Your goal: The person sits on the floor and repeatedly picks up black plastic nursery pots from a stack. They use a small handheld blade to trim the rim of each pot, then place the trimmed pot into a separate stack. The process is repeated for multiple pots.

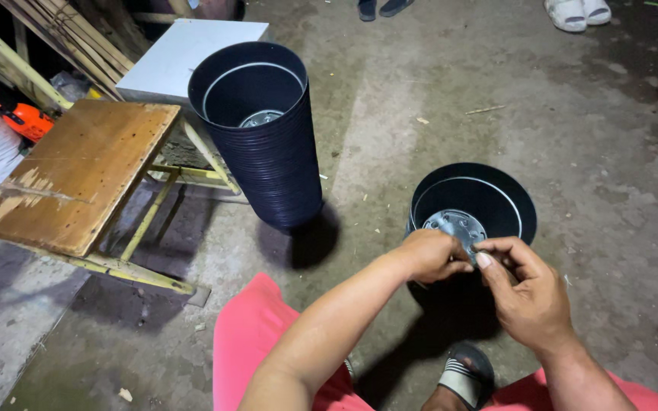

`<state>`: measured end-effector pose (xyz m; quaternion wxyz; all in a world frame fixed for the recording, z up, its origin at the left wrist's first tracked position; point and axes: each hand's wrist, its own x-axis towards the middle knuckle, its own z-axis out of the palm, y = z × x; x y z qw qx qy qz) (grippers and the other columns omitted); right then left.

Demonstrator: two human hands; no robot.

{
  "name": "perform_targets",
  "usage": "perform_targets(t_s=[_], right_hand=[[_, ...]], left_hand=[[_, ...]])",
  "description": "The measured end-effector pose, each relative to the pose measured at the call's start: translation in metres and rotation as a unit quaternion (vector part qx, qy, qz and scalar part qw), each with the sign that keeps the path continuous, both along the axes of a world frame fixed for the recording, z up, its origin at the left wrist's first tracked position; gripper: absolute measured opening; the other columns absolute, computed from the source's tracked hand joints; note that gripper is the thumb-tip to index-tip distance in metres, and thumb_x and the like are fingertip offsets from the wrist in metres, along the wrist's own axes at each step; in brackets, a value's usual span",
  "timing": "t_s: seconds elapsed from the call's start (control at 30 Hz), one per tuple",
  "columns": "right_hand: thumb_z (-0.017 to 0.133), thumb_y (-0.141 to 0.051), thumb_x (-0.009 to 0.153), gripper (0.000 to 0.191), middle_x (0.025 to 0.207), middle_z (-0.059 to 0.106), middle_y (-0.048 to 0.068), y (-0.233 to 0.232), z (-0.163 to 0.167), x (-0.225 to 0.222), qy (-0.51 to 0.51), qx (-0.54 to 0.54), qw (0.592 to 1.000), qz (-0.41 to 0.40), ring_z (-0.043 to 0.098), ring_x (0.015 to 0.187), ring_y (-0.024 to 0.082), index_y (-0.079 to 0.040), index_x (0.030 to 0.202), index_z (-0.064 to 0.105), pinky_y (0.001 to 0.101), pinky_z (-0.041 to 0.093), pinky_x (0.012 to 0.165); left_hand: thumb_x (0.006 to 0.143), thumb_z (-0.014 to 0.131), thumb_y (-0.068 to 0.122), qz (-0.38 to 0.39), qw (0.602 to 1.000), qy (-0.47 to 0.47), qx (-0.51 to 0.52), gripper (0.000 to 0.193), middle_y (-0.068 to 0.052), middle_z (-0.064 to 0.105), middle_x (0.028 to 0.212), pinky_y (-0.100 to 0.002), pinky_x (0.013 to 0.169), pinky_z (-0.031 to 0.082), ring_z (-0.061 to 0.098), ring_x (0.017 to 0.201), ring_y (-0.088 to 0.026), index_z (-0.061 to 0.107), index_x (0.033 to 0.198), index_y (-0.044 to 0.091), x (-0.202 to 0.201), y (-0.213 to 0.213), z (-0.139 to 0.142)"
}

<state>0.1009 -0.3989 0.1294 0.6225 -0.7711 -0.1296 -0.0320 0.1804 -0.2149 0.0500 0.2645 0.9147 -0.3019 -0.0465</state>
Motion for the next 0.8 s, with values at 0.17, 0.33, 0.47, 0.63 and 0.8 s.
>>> perform_targets(t_s=[0.17, 0.33, 0.47, 0.63, 0.8], right_hand=[[0.064, -0.011, 0.099, 0.015, 0.075, 0.059, -0.004, -0.004, -0.006, 0.002, 0.023, 0.031, 0.999, 0.004, 0.049, 0.067, 0.003, -0.002, 0.11, 0.07, 0.0205, 0.04, 0.06], [0.065, -0.01, 0.099, 0.016, 0.075, 0.056, -0.004, -0.005, -0.007, -0.004, 0.001, 0.01, 0.999, -0.035, 0.046, 0.065, 0.003, -0.003, 0.112, 0.07, 0.0216, 0.037, 0.057], [0.066, -0.01, 0.101, 0.016, 0.088, 0.063, -0.004, -0.004, -0.006, -0.013, -0.054, 0.042, 0.994, -0.083, 0.053, 0.077, 0.002, -0.003, 0.115, 0.068, 0.0195, 0.043, 0.068], [0.069, -0.009, 0.102, 0.016, 0.093, 0.068, -0.001, -0.003, 0.006, -0.016, -0.093, 0.008, 0.989, -0.111, 0.058, 0.084, 0.005, -0.004, 0.117, 0.072, 0.0211, 0.048, 0.077], [0.074, -0.01, 0.094, 0.017, 0.088, 0.074, 0.003, 0.015, 0.02, -0.022, -0.122, -0.066, 0.987, -0.077, 0.064, 0.078, 0.006, -0.006, 0.11, 0.075, 0.023, 0.051, 0.071]], left_hand=[[0.086, 0.072, 0.036, 0.019, 1.0, -0.02, 0.004, 0.022, -0.01, 0.077, 0.094, -0.046, 0.079, 0.055, 0.072, 0.092, -0.033, 0.08, 0.094, 0.017, -0.004, -0.001, 0.005], [0.089, 0.068, 0.02, 0.002, 0.957, -0.287, -0.05, 0.012, -0.005, 0.072, 0.092, -0.043, 0.086, 0.053, 0.069, 0.088, -0.026, 0.077, 0.093, 0.013, -0.038, -0.01, 0.023], [0.089, 0.073, 0.015, 0.061, 0.932, -0.32, -0.159, 0.014, -0.008, 0.07, 0.091, -0.042, 0.08, 0.05, 0.068, 0.087, -0.029, 0.076, 0.099, 0.008, -0.049, 0.004, 0.066], [0.096, 0.075, 0.016, 0.203, 0.907, -0.212, -0.302, 0.016, -0.008, 0.075, 0.094, -0.034, 0.081, 0.053, 0.071, 0.085, -0.023, 0.077, 0.11, 0.009, -0.075, 0.02, 0.116], [0.095, 0.075, 0.014, 0.259, 0.89, -0.168, -0.336, 0.018, -0.008, 0.076, 0.09, -0.031, 0.081, 0.053, 0.07, 0.082, -0.017, 0.078, 0.111, 0.008, -0.111, 0.047, 0.142]])
